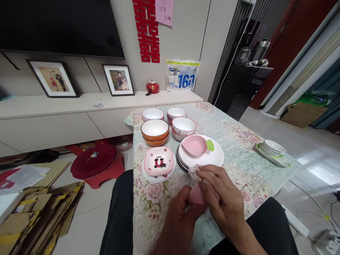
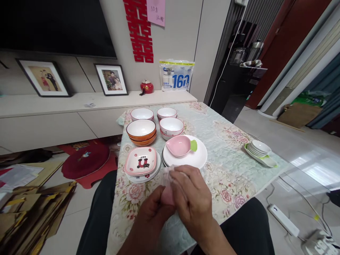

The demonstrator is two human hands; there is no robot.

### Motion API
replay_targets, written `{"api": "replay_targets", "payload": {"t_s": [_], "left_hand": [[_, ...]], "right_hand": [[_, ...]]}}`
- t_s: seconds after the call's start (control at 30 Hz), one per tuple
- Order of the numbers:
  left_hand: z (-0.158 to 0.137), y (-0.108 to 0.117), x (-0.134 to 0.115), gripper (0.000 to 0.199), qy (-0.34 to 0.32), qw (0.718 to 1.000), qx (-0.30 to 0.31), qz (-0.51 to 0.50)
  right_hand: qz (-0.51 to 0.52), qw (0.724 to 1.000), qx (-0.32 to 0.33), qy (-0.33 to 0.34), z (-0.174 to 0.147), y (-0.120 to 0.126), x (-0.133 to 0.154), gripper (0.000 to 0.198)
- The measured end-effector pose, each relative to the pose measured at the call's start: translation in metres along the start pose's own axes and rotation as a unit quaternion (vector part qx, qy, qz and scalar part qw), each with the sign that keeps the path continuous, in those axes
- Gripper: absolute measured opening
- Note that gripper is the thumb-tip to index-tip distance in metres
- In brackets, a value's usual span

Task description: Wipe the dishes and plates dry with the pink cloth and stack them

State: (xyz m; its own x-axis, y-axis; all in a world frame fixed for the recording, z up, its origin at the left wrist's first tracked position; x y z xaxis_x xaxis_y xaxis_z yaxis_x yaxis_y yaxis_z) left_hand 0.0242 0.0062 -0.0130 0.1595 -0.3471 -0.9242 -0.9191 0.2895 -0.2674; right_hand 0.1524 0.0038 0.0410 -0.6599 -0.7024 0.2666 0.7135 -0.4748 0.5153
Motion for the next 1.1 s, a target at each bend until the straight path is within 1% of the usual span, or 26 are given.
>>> {"api": "replay_targets", "payload": {"t_s": [0.07,0.1,0.13,0.2,0.3,0.37,0.4,0.43,0.47,0.57,0.6,0.63,0.67,0.73,0.83,0.9,0.93,0.97,1.03,1.1], "left_hand": [[-0.003,0.005,-0.001,0.015,-0.013,1.0,-0.02,0.01],[-0.005,0.007,-0.003,0.016,-0.02,0.999,-0.035,0.008],[-0.007,0.01,-0.006,0.016,-0.021,0.998,-0.051,0.004],[-0.011,0.014,-0.013,0.013,-0.023,0.996,-0.081,-0.012],[-0.017,0.018,-0.023,0.012,-0.052,0.99,-0.127,-0.025],[-0.02,0.018,-0.026,0.011,-0.082,0.986,-0.148,-0.007],[-0.022,0.017,-0.025,0.009,-0.09,0.984,-0.151,0.01],[-0.023,0.016,-0.023,0.009,-0.094,0.984,-0.147,0.033],[-0.024,0.014,-0.021,0.012,-0.099,0.983,-0.141,0.058],[-0.026,0.006,-0.015,0.018,-0.117,0.977,-0.118,0.136],[-0.026,0.004,-0.014,0.019,-0.123,0.975,-0.109,0.149],[-0.025,0.002,-0.014,0.019,-0.126,0.975,-0.106,0.151],[-0.023,0.0,-0.015,0.019,-0.126,0.976,-0.107,0.142],[-0.02,-0.001,-0.016,0.021,-0.116,0.98,-0.12,0.107],[-0.016,-0.002,-0.021,0.017,-0.122,0.979,-0.149,0.066],[-0.017,-0.003,-0.024,0.014,-0.142,0.974,-0.16,0.072],[-0.019,-0.003,-0.024,0.014,-0.15,0.972,-0.159,0.088],[-0.02,-0.003,-0.024,0.014,-0.153,0.97,-0.156,0.108],[-0.024,-0.004,-0.022,0.017,-0.151,0.966,-0.138,0.156],[-0.027,-0.004,-0.019,0.019,-0.156,0.961,-0.12,0.194]], "right_hand": [[0.018,0.998,-0.027,-0.053,0.003,-0.003,-0.005,0.027],[0.023,0.997,-0.038,-0.061,0.004,-0.005,-0.003,0.027],[0.028,0.997,-0.045,-0.056,0.006,-0.008,0.001,0.028],[0.054,0.998,-0.036,-0.012,0.008,-0.015,0.015,0.03],[0.099,0.991,0.009,0.088,0.01,-0.024,0.039,0.029],[0.094,0.988,0.017,0.124,0.011,-0.027,0.045,0.027],[0.085,0.988,0.01,0.126,0.012,-0.026,0.042,0.028],[0.077,0.99,-0.005,0.116,0.013,-0.024,0.037,0.029],[0.074,0.993,-0.025,0.092,0.014,-0.022,0.029,0.028],[0.066,0.993,-0.097,-0.028,0.012,-0.012,0.0,0.023],[0.062,0.99,-0.113,-0.063,0.01,-0.009,-0.006,0.023],[0.06,0.987,-0.122,-0.083,0.008,-0.008,-0.009,0.023],[0.058,0.986,-0.126,-0.088,0.006,-0.007,-0.008,0.024],[0.063,0.989,-0.123,-0.06,0.003,-0.007,0.003,0.027],[0.076,0.992,-0.094,0.036,0.0,-0.013,0.028,0.03],[0.069,0.99,-0.085,0.088,-0.001,-0.016,0.037,0.028],[0.063,0.989,-0.089,0.099,-0.002,-0.016,0.038,0.027],[0.061,0.988,-0.097,0.101,-0.002,-0.015,0.036,0.026],[0.079,0.987,-0.121,0.071,-0.003,-0.013,0.024,0.026],[0.113,0.981,-0.156,-0.008,-0.005,-0.01,0.008,0.026]]}}
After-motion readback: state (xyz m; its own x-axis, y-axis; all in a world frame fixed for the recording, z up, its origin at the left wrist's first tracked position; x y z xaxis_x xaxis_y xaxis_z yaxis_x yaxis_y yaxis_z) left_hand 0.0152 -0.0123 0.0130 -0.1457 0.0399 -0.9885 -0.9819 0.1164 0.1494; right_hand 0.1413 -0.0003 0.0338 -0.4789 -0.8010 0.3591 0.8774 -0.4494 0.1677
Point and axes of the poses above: each hand's wrist, its own z-axis towards the middle knuckle, its own y-axis out of the back of the hand, x = y × z, the point moved 3 cm from there along z, towards the middle knuckle, and after that the axes turned 12 degrees about y, right-handed, at the moved point
